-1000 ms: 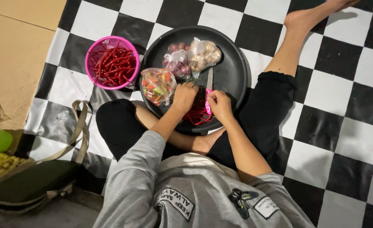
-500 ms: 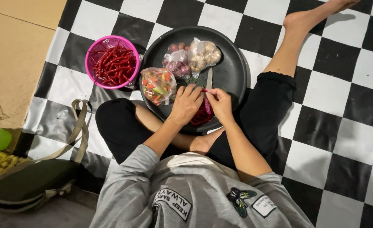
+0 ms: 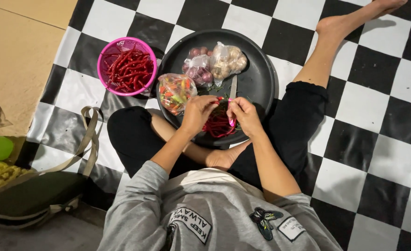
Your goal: A person is sitting on the floor, sorting through a tray of red chili peppers, removing their stems, and placing the cleaned peppers into a pink basket.
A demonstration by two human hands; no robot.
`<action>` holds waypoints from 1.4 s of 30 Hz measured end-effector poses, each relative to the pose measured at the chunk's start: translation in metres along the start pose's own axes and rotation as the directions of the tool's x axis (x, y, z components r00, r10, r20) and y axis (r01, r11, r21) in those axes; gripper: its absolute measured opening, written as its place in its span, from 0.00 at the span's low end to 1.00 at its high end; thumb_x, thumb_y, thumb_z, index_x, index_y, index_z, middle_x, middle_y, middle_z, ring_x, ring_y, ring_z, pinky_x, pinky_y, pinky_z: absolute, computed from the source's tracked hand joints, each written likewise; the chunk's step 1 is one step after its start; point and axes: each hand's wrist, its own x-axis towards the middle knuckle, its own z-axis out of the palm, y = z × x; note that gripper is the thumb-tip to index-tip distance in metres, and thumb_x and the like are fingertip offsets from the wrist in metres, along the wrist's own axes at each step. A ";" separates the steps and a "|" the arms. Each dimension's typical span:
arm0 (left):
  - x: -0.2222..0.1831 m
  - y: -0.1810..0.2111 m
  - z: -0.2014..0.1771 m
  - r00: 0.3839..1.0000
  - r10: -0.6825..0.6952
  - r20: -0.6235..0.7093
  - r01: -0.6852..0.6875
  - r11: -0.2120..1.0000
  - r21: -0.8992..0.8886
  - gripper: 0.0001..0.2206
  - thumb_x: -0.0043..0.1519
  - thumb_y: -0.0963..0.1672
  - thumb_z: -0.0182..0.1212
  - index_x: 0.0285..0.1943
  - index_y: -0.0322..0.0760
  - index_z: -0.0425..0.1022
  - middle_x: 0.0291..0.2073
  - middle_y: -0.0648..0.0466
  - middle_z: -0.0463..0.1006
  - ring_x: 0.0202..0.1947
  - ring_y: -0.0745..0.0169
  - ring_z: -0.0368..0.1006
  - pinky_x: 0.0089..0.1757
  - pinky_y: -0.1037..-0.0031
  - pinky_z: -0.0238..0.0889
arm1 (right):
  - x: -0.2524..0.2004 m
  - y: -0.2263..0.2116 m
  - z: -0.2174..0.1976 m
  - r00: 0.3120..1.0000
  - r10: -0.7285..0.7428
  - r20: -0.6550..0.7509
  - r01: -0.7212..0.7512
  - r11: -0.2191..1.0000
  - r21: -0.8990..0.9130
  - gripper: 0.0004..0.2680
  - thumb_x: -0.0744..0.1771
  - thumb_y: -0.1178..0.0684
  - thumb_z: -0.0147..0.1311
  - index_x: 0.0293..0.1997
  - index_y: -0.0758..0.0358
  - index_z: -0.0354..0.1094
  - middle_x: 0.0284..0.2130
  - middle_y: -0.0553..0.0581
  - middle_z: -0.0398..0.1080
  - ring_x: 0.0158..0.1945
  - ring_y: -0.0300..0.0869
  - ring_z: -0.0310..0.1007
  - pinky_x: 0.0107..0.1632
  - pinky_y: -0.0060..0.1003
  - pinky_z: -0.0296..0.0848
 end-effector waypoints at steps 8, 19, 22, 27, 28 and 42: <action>0.047 -0.045 -0.121 0.944 0.299 -0.137 -0.149 0.760 0.633 0.05 0.61 0.39 0.65 0.36 0.45 0.77 0.30 0.53 0.78 0.34 0.50 0.74 0.38 0.62 0.65 | -0.013 -0.020 0.011 0.965 -0.254 0.069 0.219 0.629 -0.746 0.08 0.65 0.54 0.66 0.46 0.58 0.78 0.31 0.58 0.72 0.38 0.51 0.77 0.40 0.43 0.78; 0.040 -0.028 -0.134 0.938 0.197 -0.284 0.049 0.738 0.673 0.23 0.55 0.38 0.75 0.60 0.33 0.75 0.57 0.35 0.71 0.53 0.29 0.72 0.50 0.48 0.67 | 0.000 -0.004 0.010 0.976 0.129 -0.177 -0.187 0.071 -0.980 0.17 0.67 0.41 0.58 0.56 0.55 0.59 0.44 0.65 0.71 0.46 0.65 0.78 0.49 0.59 0.76; 0.028 0.007 -0.085 0.813 -0.499 -0.300 0.483 0.866 -0.130 0.27 0.64 0.50 0.53 0.67 0.23 0.67 0.62 0.36 0.71 0.59 0.44 0.71 0.57 0.65 0.64 | 0.004 -0.003 0.010 0.979 0.120 -0.165 -0.172 0.048 -0.984 0.17 0.66 0.47 0.53 0.57 0.58 0.56 0.39 0.68 0.73 0.43 0.68 0.78 0.47 0.61 0.74; -0.022 -0.017 -0.002 0.995 0.097 0.006 -0.085 0.835 0.544 0.11 0.57 0.44 0.67 0.48 0.46 0.80 0.52 0.52 0.75 0.53 0.49 0.73 0.46 0.61 0.64 | 0.008 -0.008 -0.012 0.982 -0.144 -0.123 -0.132 -0.054 -0.990 0.19 0.64 0.54 0.54 0.63 0.59 0.58 0.34 0.65 0.77 0.40 0.62 0.79 0.44 0.56 0.72; -0.027 -0.021 0.009 0.995 0.100 0.004 -0.086 0.836 0.543 0.11 0.57 0.44 0.67 0.48 0.46 0.80 0.52 0.52 0.75 0.53 0.49 0.73 0.46 0.61 0.64 | 0.013 -0.009 -0.020 0.982 -0.147 -0.122 -0.132 -0.056 -0.990 0.19 0.64 0.54 0.54 0.63 0.59 0.58 0.34 0.65 0.77 0.40 0.62 0.79 0.44 0.56 0.72; -0.029 -0.049 0.085 0.959 -0.100 0.267 -0.111 0.733 0.671 0.07 0.58 0.48 0.64 0.44 0.51 0.78 0.40 0.53 0.71 0.45 0.46 0.69 0.38 0.58 0.62 | 0.012 -0.016 -0.030 0.883 -0.467 -0.050 -0.095 -0.074 -0.993 0.09 0.66 0.51 0.54 0.52 0.49 0.68 0.39 0.50 0.68 0.51 0.47 0.63 0.51 0.43 0.61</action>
